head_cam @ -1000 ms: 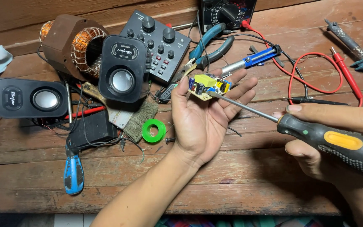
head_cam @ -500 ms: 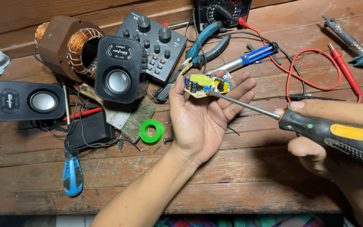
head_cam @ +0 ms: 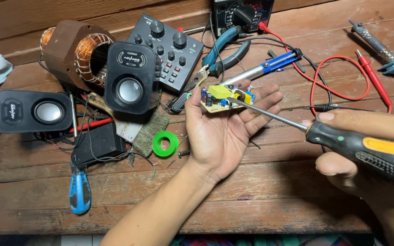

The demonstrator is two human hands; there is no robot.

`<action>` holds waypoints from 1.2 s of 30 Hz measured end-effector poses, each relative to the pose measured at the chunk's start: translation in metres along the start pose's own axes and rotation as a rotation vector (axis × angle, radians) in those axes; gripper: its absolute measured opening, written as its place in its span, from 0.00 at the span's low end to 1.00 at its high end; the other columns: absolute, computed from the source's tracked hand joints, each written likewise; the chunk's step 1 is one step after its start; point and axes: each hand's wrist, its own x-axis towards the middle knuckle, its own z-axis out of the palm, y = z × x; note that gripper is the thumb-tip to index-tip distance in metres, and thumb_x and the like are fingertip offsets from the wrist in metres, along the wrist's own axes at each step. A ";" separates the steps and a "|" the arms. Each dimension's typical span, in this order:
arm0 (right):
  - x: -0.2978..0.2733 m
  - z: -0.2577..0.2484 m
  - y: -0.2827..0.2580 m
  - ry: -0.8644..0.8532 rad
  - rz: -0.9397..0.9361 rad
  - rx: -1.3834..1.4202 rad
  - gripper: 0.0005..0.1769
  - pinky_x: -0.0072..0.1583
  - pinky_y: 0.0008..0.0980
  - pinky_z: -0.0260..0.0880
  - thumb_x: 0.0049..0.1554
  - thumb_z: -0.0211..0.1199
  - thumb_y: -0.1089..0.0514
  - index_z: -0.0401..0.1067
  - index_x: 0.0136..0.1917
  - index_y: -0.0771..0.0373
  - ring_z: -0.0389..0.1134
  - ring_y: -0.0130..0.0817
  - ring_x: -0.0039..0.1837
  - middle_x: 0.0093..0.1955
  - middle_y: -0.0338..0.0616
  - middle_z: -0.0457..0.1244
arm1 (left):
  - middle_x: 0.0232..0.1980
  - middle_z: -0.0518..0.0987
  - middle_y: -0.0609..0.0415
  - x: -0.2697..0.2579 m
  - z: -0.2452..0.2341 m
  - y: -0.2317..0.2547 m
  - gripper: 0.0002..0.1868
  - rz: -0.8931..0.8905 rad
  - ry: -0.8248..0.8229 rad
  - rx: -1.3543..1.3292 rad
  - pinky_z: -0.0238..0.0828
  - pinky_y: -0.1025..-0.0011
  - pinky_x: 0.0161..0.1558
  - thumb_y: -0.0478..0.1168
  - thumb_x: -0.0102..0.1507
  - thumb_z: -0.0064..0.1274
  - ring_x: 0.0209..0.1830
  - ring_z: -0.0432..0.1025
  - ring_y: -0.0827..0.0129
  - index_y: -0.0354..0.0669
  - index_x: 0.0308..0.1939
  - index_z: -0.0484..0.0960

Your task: Soldering components on a printed circuit board and using a screwdriver to inspect or adjust parts on a workbench.

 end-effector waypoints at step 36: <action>0.005 0.046 0.009 0.409 0.000 0.288 0.11 0.56 0.38 0.69 0.63 0.65 0.63 0.70 0.45 0.76 0.68 0.48 0.48 0.48 0.63 0.65 | 0.73 0.68 0.35 0.000 0.009 -0.009 0.25 0.350 0.058 0.273 0.80 0.52 0.52 0.47 0.70 0.48 0.62 0.70 0.25 0.46 0.69 0.64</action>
